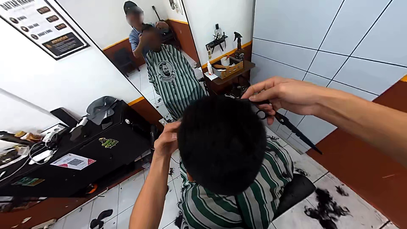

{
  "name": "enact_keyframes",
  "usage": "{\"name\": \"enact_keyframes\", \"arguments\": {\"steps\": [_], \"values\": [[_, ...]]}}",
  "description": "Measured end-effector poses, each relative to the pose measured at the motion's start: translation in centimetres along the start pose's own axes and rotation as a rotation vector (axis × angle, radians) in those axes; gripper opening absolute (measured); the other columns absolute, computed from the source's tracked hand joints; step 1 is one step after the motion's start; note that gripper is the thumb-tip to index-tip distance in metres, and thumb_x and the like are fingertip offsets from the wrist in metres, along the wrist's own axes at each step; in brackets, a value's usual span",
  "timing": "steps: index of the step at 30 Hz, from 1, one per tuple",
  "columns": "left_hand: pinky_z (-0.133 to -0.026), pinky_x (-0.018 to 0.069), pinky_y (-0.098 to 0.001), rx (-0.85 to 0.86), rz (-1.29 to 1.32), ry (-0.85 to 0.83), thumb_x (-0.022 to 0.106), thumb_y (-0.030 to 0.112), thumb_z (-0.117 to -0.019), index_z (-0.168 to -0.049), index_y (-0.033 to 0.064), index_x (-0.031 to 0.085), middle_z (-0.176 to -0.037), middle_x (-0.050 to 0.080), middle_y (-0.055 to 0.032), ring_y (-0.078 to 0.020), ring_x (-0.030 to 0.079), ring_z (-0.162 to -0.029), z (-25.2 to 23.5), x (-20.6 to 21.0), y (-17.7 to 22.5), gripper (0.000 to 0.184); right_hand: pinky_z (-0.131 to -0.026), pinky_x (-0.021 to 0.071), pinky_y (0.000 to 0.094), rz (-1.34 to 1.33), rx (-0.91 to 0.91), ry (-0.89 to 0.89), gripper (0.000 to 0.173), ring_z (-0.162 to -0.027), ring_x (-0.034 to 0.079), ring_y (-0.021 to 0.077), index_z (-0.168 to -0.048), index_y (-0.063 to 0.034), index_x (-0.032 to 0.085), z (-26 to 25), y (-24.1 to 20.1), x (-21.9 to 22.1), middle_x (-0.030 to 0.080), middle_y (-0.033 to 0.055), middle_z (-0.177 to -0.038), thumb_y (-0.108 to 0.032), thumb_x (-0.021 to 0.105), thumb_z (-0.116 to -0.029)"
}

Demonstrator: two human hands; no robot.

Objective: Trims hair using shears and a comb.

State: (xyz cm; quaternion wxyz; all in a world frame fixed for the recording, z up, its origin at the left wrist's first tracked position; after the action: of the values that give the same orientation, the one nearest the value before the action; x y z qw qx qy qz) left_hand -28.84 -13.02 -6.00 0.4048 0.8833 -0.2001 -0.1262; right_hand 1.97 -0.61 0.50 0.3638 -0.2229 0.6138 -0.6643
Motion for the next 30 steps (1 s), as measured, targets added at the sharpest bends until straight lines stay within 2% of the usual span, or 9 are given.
{"name": "enact_keyframes", "arguments": {"steps": [5,9,10,12,14,17,22,25,30], "values": [[-0.082,0.0482,-0.0051,-0.067,-0.463,-0.056,0.048,0.045,-0.1021,-0.105,0.0419,0.072,-0.103,0.067,0.0331,0.0209,0.058,-0.097,-4.6,1.7,2.4,0.024,-0.045,0.0529,0.0245,-0.034,0.025,-0.039,0.03,-0.044,0.048,0.0045,-0.099,-0.0086,0.066,1.8,-0.4,0.7,0.041,-0.0051,-0.055,-0.011,0.037,-0.1075],[-0.076,0.0449,-0.0042,-0.062,-0.719,-0.069,0.039,0.02,-0.1015,-0.085,0.0213,0.066,-0.086,0.064,0.0245,0.02,0.055,-0.086,-7.2,3.6,3.6,0.032,-0.046,0.0533,0.0272,-0.069,0.027,-0.035,0.034,-0.042,0.044,0.0048,-0.092,-0.0093,0.064,2.1,-0.5,0.1,0.037,-0.0057,-0.054,-0.015,0.035,-0.1076],[-0.081,0.0477,-0.0071,-0.109,-0.724,-0.076,0.036,0.016,-0.0999,-0.09,0.0156,0.069,-0.091,0.068,0.0203,0.0168,0.059,-0.09,-7.7,3.9,3.8,0.035,-0.046,0.0537,0.0279,-0.077,0.029,-0.035,0.034,-0.042,0.044,0.0048,-0.093,-0.0091,0.064,2.2,-0.5,0.0,0.037,-0.0058,-0.054,-0.016,0.034,-0.1079],[-0.102,0.0489,-0.0196,-0.253,-0.628,-0.102,0.028,0.011,-0.0987,-0.119,0.0028,0.072,-0.118,0.074,0.006,0.0035,0.064,-0.112,-8.3,4.4,4.2,0.049,-0.045,0.0542,0.0289,-0.11,0.027,-0.034,0.034,-0.043,0.045,0.0052,-0.094,-0.0084,0.065,2.4,-0.6,-0.2,0.037,-0.0057,-0.055,-0.016,0.034,-0.1081],[-0.109,0.0475,-0.0269,-0.341,-0.53,-0.083,0.025,0.01,-0.0983,-0.127,-0.0001,0.067,-0.128,0.071,-0.0014,-0.0062,0.063,-0.12,-8.8,5.1,4.6,0.052,-0.045,0.0542,0.0289,-0.141,0.013,-0.054,0.034,-0.042,0.044,0.0047,-0.091,-0.0096,0.063,2.5,-0.8,-0.3,0.037,-0.0061,-0.055,-0.017,0.035,-0.1075],[-0.114,0.0446,-0.0329,-0.381,-0.435,-0.101,0.024,0.01,-0.0978,-0.132,-0.0024,0.065,-0.136,0.067,-0.0086,-0.0157,0.06,-0.129,-9.7,5.3,4.9,0.055,-0.045,0.0547,0.029,-0.19,-0.028,-0.077,0.032,-0.043,0.043,0.004,-0.091,-0.0102,0.063,2.7,-1.2,-0.5,0.037,-0.0064,-0.056,-0.016,0.036,-0.1069],[-0.126,0.0271,-0.0409,-0.334,-0.364,-0.206,0.023,0.018,-0.1011,-0.14,-0.0062,0.057,-0.152,0.051,-0.0169,-0.0273,0.042,-0.147,-10.1,5.0,4.8,0.057,-0.049,0.0561,0.0278,-0.253,-0.157,0.051,0.033,-0.046,0.048,0.0045,-0.102,-0.0123,0.067,3.0,-1.1,-1.6,0.043,-0.0069,-0.059,-0.017,0.034,-0.109],[-0.126,0.0273,-0.0418,-0.317,-0.335,-0.198,0.023,0.021,-0.1018,-0.141,-0.0055,0.056,-0.154,0.049,-0.017,-0.0283,0.041,-0.147,-9.9,5.3,5.0,0.058,-0.049,0.0577,0.0312,-0.03,-0.106,0.21,0.022,-0.048,0.051,0.0068,-0.116,-0.0096,0.064,1.9,0.4,-1.3,0.045,-0.0045,-0.063,-0.015,0.043,-0.1091],[-0.125,0.0292,-0.0413,-0.303,-0.386,-0.176,0.02,0.019,-0.1005,-0.143,-0.0048,0.054,-0.154,0.05,-0.0158,-0.0275,0.043,-0.145,-9.6,6.0,5.2,0.06,-0.048,0.0557,0.0277,-0.017,-0.059,0.09,0.022,-0.049,0.053,0.0076,-0.114,-0.0073,0.067,-0.1,2.0,-0.2,0.048,-0.0016,-0.064,-0.015,0.047,-0.1084]]}}
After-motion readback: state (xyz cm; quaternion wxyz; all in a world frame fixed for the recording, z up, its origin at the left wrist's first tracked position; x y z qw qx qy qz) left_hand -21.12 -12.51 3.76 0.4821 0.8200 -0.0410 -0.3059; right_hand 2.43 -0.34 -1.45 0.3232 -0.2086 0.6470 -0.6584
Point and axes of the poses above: each hand's wrist, its own z-axis away from the middle knuckle, its own x-axis out of the palm, y = z × x, the point moved 2 cm from there along -z, towards the middle knuckle
